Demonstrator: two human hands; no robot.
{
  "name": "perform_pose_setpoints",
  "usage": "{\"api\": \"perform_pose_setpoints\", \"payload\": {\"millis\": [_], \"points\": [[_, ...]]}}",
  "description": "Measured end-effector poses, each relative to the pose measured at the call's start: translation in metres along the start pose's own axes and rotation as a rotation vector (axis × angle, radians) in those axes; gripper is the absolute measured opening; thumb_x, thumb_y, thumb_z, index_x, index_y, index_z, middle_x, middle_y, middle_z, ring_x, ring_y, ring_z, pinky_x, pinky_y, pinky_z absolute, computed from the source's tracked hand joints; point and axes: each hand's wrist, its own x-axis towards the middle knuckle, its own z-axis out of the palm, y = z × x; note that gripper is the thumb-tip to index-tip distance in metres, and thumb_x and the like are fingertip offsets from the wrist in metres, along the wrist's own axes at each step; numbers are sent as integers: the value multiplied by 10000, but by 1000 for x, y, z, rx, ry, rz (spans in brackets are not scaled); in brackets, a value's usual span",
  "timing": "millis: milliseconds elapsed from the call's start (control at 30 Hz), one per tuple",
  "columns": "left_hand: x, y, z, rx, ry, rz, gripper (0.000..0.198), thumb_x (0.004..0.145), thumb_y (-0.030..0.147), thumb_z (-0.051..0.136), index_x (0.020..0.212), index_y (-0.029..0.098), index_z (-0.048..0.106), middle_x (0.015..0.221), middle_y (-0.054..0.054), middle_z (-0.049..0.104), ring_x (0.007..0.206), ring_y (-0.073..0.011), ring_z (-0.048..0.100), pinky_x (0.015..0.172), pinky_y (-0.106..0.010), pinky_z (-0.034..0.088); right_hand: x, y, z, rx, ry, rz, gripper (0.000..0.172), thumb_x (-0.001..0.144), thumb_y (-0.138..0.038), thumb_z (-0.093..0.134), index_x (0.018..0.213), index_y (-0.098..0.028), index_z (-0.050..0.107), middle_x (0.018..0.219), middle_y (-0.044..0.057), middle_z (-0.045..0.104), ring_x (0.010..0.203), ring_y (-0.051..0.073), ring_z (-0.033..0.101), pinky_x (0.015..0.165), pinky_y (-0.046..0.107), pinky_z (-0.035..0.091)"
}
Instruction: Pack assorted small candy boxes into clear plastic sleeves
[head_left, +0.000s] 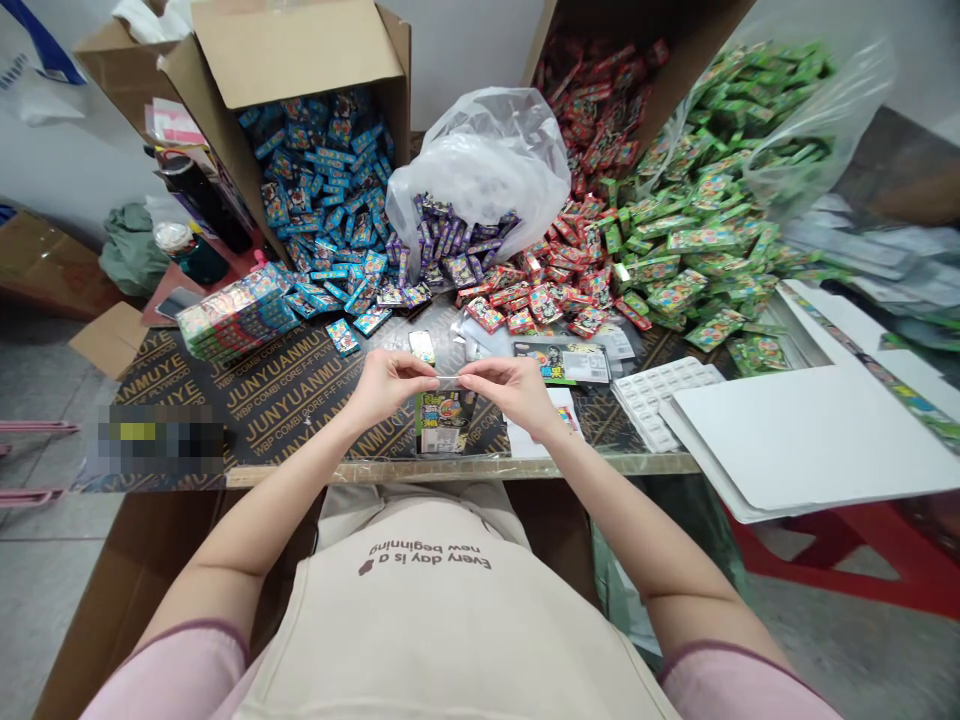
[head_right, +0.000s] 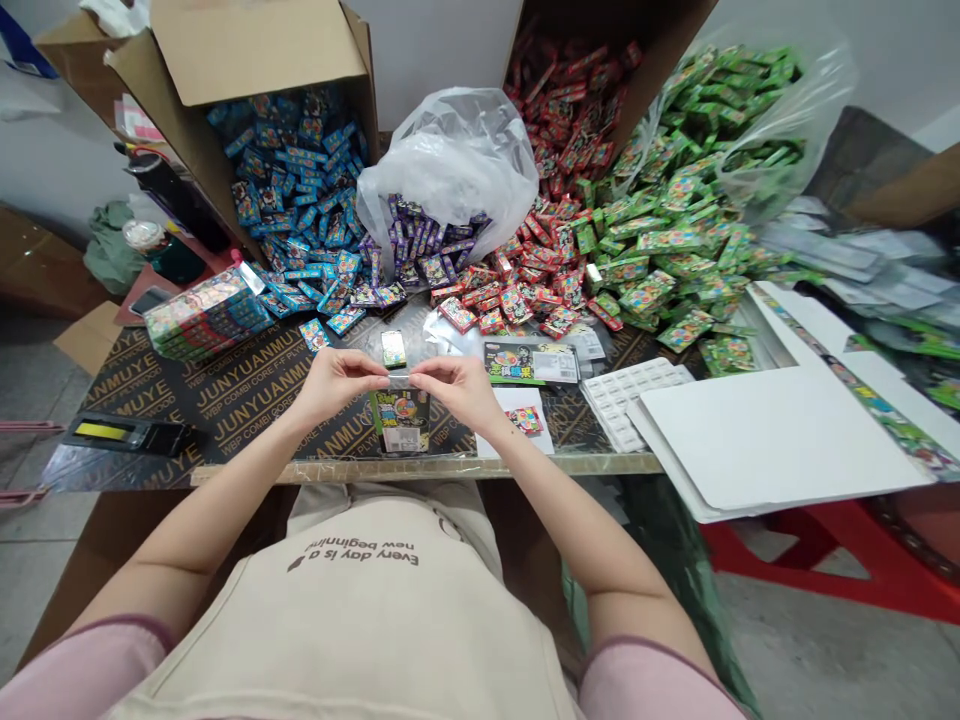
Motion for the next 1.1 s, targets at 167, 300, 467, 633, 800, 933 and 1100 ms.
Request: {"api": "perform_pose_setpoints", "payload": {"millis": [167, 300, 467, 633, 800, 933, 1100], "points": [[-10, 3, 3, 239, 19, 306, 70, 729, 123, 658, 698, 143, 717, 728, -65, 719, 671, -160, 669, 642, -277, 536, -2, 1, -4, -53, -4, -51, 171, 764, -354, 717, 788, -191, 765, 731, 39, 744, 653, 185, 688, 651, 318, 570], [-20, -2, 2, 427, 19, 563, 91, 809, 174, 631, 747, 158, 696, 825, -79, 715, 742, -156, 667, 673, -282, 545, -18, 15, -8, -80, -37, -119, 189, 793, -337, 693, 941, -243, 764, 1054, 57, 739, 946, 227, 703, 793, 356, 587], [-18, -21, 4, 428, 51, 559, 107, 870, 217, 612, 883, 180, 711, 911, -71, 739, 791, -145, 701, 718, -266, 568, -24, 36, 5, -130, 120, -246, 261, 833, -258, 648, 1082, -274, 726, 1048, 17, 743, 919, 200, 712, 857, 349, 576], [-19, -44, -5, 409, 113, 449, 266, 902, 199, 529, 1107, 233, 695, 1103, -90, 718, 977, -184, 695, 855, -334, 559, 18, 36, 38, -183, 58, -362, 244, 868, -233, 550, 987, -291, 755, 1049, 4, 740, 988, 215, 694, 937, 391, 537], [-41, -85, -36, 255, 490, 128, 205, 835, 276, 638, 1003, 212, 736, 1025, -80, 743, 944, -206, 704, 902, -374, 543, 87, 46, 90, -143, -287, -302, 299, 855, -310, 574, 1119, -241, 697, 1087, 44, 727, 960, 217, 694, 881, 387, 547], [-79, -133, -66, 144, 865, -195, 297, 802, 283, 648, 1052, 132, 701, 988, -115, 744, 907, -224, 706, 862, -407, 554, 145, 70, 134, -451, -309, -362, 580, 804, -285, 661, 1348, -148, 515, 1372, 165, 542, 1201, 285, 561, 1006, 453, 442], [-120, -161, -88, 370, 894, -287, 381, 717, 231, 724, 1091, 177, 679, 1143, -127, 684, 1087, -308, 619, 955, -482, 494, 186, 90, 173, -955, -537, -548, 652, 778, -294, 724, 1360, -135, 478, 1428, 224, 454, 1282, 366, 448, 1018, 517, 363]]}}
